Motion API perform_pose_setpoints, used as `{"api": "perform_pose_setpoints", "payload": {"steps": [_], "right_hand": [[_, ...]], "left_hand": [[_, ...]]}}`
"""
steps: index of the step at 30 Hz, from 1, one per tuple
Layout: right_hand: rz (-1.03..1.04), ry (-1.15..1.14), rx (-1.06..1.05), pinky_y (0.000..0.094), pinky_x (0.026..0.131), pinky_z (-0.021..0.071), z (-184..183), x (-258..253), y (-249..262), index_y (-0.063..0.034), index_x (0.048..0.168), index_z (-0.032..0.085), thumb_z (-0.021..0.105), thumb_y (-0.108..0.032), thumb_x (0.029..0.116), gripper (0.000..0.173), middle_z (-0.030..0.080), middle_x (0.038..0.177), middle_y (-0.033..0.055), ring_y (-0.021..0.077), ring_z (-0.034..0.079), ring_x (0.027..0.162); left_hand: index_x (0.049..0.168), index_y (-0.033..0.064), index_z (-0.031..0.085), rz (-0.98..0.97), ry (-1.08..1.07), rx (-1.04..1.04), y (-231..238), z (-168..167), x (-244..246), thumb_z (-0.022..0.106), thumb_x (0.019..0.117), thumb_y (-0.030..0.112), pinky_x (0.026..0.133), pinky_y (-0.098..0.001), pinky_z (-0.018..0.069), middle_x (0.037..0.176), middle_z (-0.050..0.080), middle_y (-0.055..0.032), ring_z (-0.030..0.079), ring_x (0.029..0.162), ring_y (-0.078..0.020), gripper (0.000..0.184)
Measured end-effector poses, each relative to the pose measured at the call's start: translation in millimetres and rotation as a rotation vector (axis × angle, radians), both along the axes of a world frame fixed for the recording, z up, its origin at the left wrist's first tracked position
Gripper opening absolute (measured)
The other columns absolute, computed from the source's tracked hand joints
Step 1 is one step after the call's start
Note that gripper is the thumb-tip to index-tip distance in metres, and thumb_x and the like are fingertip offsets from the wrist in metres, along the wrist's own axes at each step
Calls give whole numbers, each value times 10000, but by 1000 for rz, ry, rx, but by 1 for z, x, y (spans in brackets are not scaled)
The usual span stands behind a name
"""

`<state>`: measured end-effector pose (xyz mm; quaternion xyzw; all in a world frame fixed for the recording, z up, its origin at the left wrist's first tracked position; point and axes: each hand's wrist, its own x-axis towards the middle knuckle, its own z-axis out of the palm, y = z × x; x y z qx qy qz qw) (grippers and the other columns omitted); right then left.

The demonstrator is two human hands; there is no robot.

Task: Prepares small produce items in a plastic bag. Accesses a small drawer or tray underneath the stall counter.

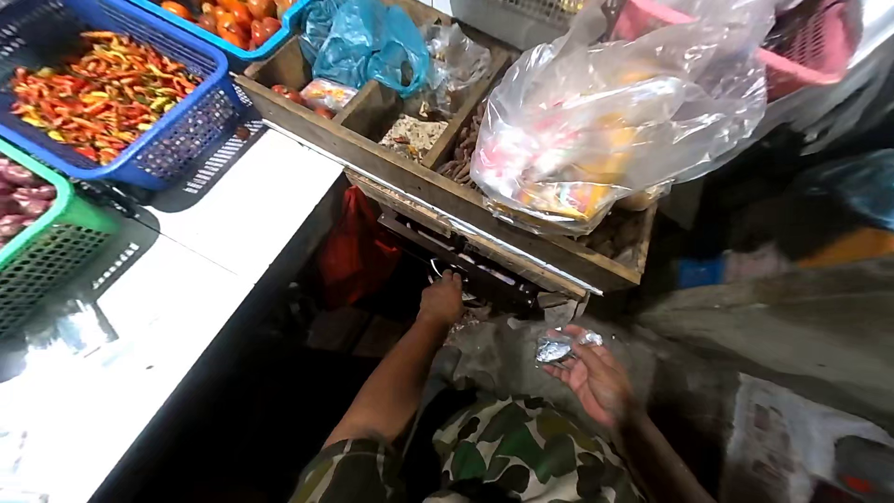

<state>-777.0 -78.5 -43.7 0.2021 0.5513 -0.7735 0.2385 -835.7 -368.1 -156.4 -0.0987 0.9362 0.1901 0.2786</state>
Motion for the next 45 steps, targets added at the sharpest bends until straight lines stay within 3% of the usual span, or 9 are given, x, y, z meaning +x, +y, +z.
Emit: {"api": "perform_pose_setpoints", "payload": {"steps": [3, 7, 15, 27, 38, 40, 43, 45], "right_hand": [[56, 44, 56, 551, 816, 633, -1, -6, -12, -20, 1416, 472, 512, -11, 1020, 399, 650, 1295, 218, 380, 720, 1012], [99, 48, 64, 542, 847, 625, -3, -15, -24, -15, 1469, 438, 492, 2, 1019, 453, 640, 1317, 220, 374, 710, 1049], [122, -25, 89, 489, 841, 635, -16, -28, -51, 37, 1400, 498, 488, -6, 1042, 361, 656, 1234, 236, 337, 723, 972], [159, -187, 68, 515, 810, 641, -35, -29, -71, 19, 1403, 508, 483, -49, 1063, 348, 668, 1207, 245, 362, 732, 944], [110, -210, 49, 487, 814, 642, -31, -48, -103, 35, 1401, 476, 488, -62, 1070, 346, 636, 1218, 245, 343, 726, 933], [107, -162, 3, 474, 855, 634, -27, -57, -124, 35, 1416, 451, 482, -62, 1073, 358, 628, 1247, 250, 338, 721, 977], [168, -55, -170, 486, 1017, 564, -20, -71, -157, -21, 1489, 385, 461, -148, 1084, 431, 572, 1401, 217, 332, 653, 1200], [235, -20, -165, 489, 1060, 530, -14, -78, -169, -44, 1564, 306, 502, -197, 1071, 551, 498, 1494, 195, 321, 592, 1294]], "left_hand": [[1495, 78, 458, -24, -61, -11, -5, 3, 29, 632, 953, 200, 855, -631, 563, 1561, 419, -195, 653, 1111, -455, 582], [1480, 71, 474, -2, -62, 13, -10, 2, 80, 627, 955, 256, 891, -618, 557, 1559, 426, -198, 649, 1137, -443, 577], [1427, 99, 545, 43, -17, 11, -28, -7, 147, 635, 958, 291, 950, -569, 542, 1459, 522, -177, 610, 1216, -401, 515], [1368, 60, 612, -10, -220, -18, -35, -20, 191, 587, 995, 341, 1077, -562, 457, 1435, 565, -187, 515, 1354, -383, 468], [1356, 46, 620, 23, -180, 0, -33, -21, 196, 622, 973, 325, 1097, -540, 454, 1421, 577, -184, 545, 1328, -364, 475], [1344, 46, 626, 19, -177, -6, -32, -21, 195, 618, 975, 328, 1097, -527, 460, 1414, 582, -180, 552, 1323, -355, 465], [1342, 43, 624, 8, -185, -14, -31, -22, 194, 607, 982, 326, 1088, -521, 470, 1406, 585, -182, 558, 1315, -355, 459], [1343, 54, 627, 12, -170, -10, -33, -21, 194, 598, 984, 347, 1093, -513, 467, 1405, 590, -174, 557, 1319, -345, 464]]}}
